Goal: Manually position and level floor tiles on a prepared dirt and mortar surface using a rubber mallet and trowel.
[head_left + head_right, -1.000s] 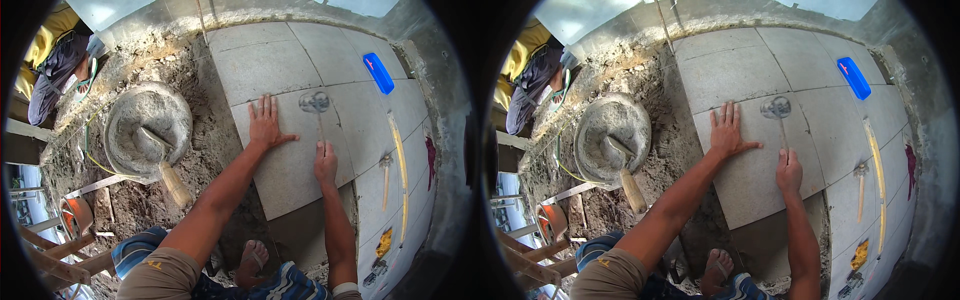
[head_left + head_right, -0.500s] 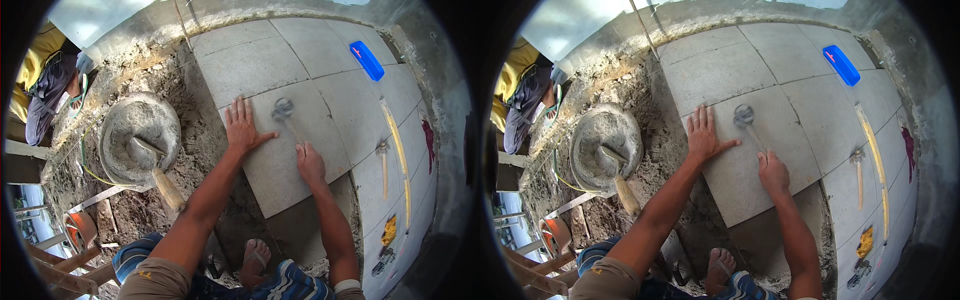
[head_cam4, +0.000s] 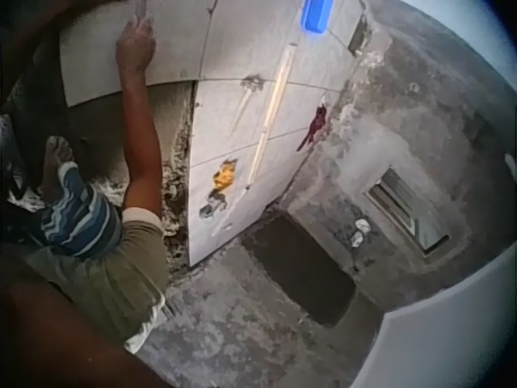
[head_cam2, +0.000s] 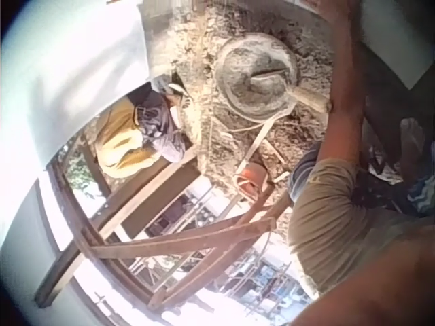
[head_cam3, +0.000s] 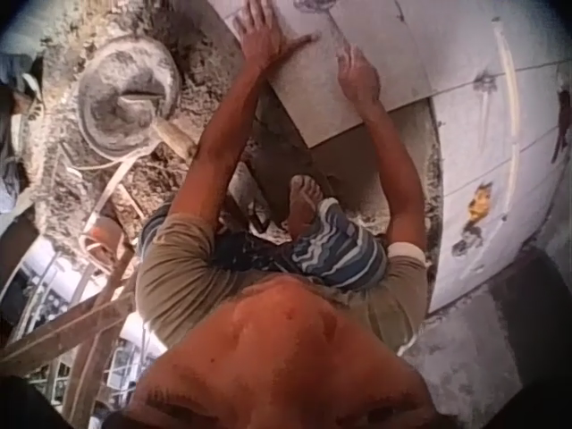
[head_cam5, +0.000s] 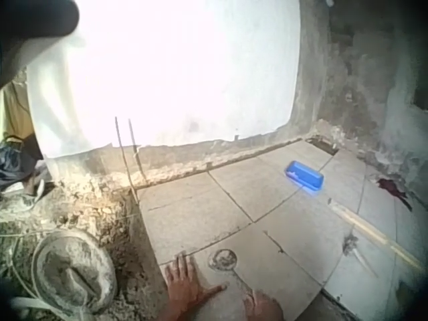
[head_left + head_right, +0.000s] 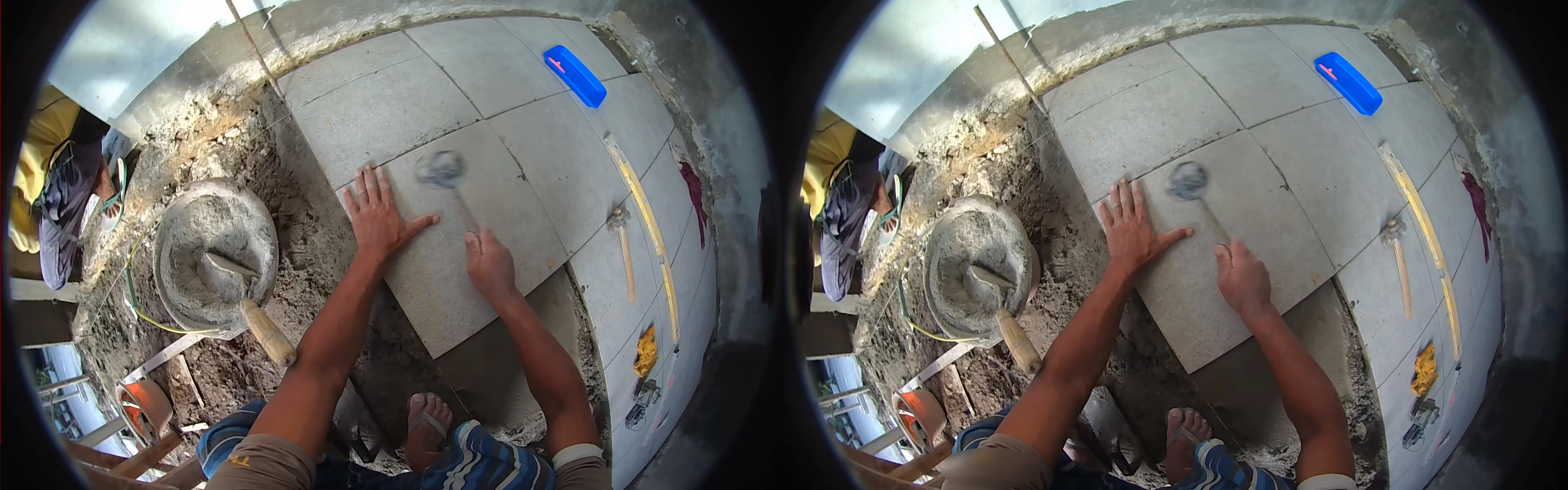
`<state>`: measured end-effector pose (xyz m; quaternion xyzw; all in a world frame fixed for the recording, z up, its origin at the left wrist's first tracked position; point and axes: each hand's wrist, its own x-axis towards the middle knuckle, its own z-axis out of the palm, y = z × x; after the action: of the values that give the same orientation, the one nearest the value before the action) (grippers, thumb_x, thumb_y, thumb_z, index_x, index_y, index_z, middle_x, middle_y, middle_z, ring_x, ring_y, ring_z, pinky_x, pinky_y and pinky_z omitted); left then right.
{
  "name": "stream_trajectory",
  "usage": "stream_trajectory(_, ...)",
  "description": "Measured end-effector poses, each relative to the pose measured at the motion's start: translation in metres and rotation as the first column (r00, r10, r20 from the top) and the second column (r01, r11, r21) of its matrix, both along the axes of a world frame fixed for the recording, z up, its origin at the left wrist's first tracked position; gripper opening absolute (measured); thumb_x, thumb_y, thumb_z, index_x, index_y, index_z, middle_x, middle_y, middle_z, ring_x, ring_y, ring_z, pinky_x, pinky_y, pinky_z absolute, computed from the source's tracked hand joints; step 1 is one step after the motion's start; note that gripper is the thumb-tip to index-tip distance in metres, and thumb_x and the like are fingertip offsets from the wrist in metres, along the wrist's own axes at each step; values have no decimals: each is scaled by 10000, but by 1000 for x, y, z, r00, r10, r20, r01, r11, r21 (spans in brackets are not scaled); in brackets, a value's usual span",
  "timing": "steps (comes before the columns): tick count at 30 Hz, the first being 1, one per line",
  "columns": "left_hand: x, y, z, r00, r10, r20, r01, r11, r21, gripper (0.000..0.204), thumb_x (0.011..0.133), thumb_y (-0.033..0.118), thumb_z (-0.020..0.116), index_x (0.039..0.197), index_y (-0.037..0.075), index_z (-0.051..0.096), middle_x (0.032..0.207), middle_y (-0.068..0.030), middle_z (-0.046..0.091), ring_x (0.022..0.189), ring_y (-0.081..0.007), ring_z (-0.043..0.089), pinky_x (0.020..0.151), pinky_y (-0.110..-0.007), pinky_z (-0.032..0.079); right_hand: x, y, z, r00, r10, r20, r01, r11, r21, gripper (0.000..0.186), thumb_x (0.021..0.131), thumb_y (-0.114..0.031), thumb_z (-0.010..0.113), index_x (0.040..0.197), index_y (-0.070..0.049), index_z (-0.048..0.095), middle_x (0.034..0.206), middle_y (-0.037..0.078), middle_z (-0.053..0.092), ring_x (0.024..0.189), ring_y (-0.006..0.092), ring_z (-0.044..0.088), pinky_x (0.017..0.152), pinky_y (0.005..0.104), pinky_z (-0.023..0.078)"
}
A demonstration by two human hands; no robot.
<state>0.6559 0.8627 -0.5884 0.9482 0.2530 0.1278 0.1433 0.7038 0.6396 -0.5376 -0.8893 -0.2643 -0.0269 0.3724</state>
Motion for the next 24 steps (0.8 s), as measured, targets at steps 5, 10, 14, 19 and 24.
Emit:
stream_trajectory(5, 3, 0, 2, 998, -21, -52, 21, 1000, 0, 1498, 675, 1015, 555, 1660, -58, 201, 1750, -247, 162, 1636, -408, 102, 1284, -645, 60, -6, 7, 9, 988, 63, -140, -53, 996, 74, 325, 1080, -341, 563, 1058, -18, 589, 876, 268, 694, 791, 505, 684, 669, 582, 534)
stream_trajectory(10, 3, 0, 5, 995, 0, -98, 1, 1000, 11, 1500, 679, 1013, 555, 1660, -62, 191, 1748, -248, 174, 1640, -399, 89, 1291, -627, 56, -3, 11, 6, 999, 28, -40, -34, 987, -159, 346, 1088, -369, 544, 1018, -31, 568, 887, 269, 699, 795, 503, 687, 667, 598, 531)
stream_trajectory(14, 3, -1, 8, 993, -3, -115, 4, 1000, 11, 1507, 672, 1022, 548, 1668, -48, 181, 1754, -240, 157, 1645, -384, 73, 1294, -623, 43, -3, 5, 4, 1000, 14, -11, -12, 991, 131, 324, 1086, -351, 557, 1019, -34, 562, 867, 265, 694, 785, 500, 688, 652, 585, 528)
stream_trajectory(19, 3, -1, 10, 988, 1, -156, 1, 1000, 12, 1515, 670, 1031, 538, 1674, -41, 163, 1763, -228, 135, 1650, -368, 50, 1296, -617, 27, -2, -13, 3, 995, -48, -86, 35, 989, -143, 285, 1083, -301, 570, 1028, -22, 548, 833, 260, 687, 772, 504, 690, 634, 566, 525)
stream_trajectory(24, 2, 0, 5, 990, -22, -141, 22, 1000, 1, 1502, 688, 1018, 546, 1668, -52, 160, 1760, -243, 128, 1647, -388, 42, 1288, -638, 27, -8, -30, 10, 996, -81, 42, 80, 997, 16, 293, 1088, -309, 568, 1064, -18, 563, 827, 265, 687, 775, 506, 692, 622, 560, 520)
